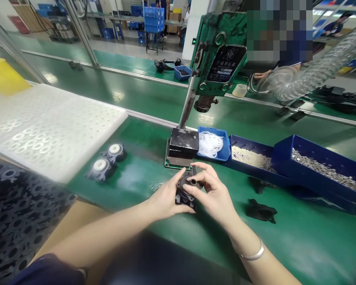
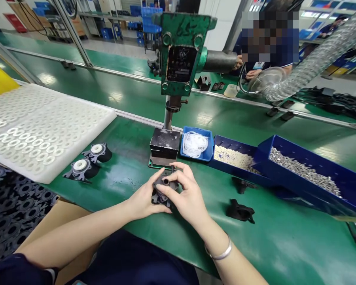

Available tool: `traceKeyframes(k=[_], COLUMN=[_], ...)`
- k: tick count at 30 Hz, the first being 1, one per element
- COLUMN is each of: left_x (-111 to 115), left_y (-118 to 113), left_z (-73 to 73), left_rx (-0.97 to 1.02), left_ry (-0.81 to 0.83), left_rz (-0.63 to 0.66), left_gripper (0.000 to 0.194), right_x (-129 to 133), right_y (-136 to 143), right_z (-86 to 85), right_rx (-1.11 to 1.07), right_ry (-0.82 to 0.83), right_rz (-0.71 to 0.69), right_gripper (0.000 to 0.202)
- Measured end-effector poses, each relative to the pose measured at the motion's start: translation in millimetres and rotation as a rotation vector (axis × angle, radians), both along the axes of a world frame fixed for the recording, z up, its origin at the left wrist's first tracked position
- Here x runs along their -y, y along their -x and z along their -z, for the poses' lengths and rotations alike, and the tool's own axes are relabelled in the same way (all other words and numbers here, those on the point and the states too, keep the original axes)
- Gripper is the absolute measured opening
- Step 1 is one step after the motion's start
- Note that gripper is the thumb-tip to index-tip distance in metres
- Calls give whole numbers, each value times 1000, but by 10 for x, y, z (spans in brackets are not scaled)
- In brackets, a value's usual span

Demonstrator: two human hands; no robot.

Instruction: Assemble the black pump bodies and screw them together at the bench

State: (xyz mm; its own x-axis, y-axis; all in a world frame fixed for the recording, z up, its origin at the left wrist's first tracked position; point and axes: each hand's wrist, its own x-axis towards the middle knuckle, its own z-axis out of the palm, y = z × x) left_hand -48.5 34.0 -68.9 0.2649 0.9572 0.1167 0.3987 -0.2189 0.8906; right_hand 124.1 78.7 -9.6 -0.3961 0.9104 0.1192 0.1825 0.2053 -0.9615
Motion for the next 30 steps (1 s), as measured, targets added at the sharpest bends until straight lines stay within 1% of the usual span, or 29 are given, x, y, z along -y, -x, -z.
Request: traceKeyframes(k=[2,4,5,8,9,10,13,16,20,22,24,25,26,27,28,30], left_x=[8,4,-2,-39,-55,-70,-110,-133,-122,-97,-78,-79,-92,-121,-167,-313], left_y=[16,43,55,78,80,80,77,77,58,42,40,49,66,90,120,182], left_z=[1,-7,-8,17,32,48,76,70,72,51,-40,-123,-233,-367,-517,-827], left_rx=[32,87,105,112,107,106,105,92,78,62,44,37,35,36,37,31], left_ry=[11,3,-23,-170,-208,-229,-223,-194,-184,-204,-231,-249,-271,-297,-326,-374], left_rz=[23,43,56,105,118,123,132,137,107,85,53,31,5,-27,-63,-141], left_gripper=[122,119,113,83,76,72,75,76,76,72,68,67,66,65,65,63], right_x=[25,33,33,36,41,48,67,81,91,84,53,23,-22,-85,-167,-398], right_y=[-10,-18,-20,-18,-15,-11,-2,5,18,1,-53,-92,-136,-178,-213,-240], right_z=[21,72,103,175,187,195,207,238,297,277,166,63,-76,-251,-462,-979], right_rx=[125,170,182,224,244,256,264,265,263,265,285,294,294,278,241,111], right_ry=[-84,-98,-103,-145,-162,-173,-189,-214,-237,-246,-261,-279,-315,-374,-458,-679], right_rz=[-7,7,12,-5,-10,-13,-18,-14,7,-9,-74,-105,-115,-91,-29,176], right_gripper=[17,22,24,31,32,33,33,32,33,34,33,30,27,24,21,19])
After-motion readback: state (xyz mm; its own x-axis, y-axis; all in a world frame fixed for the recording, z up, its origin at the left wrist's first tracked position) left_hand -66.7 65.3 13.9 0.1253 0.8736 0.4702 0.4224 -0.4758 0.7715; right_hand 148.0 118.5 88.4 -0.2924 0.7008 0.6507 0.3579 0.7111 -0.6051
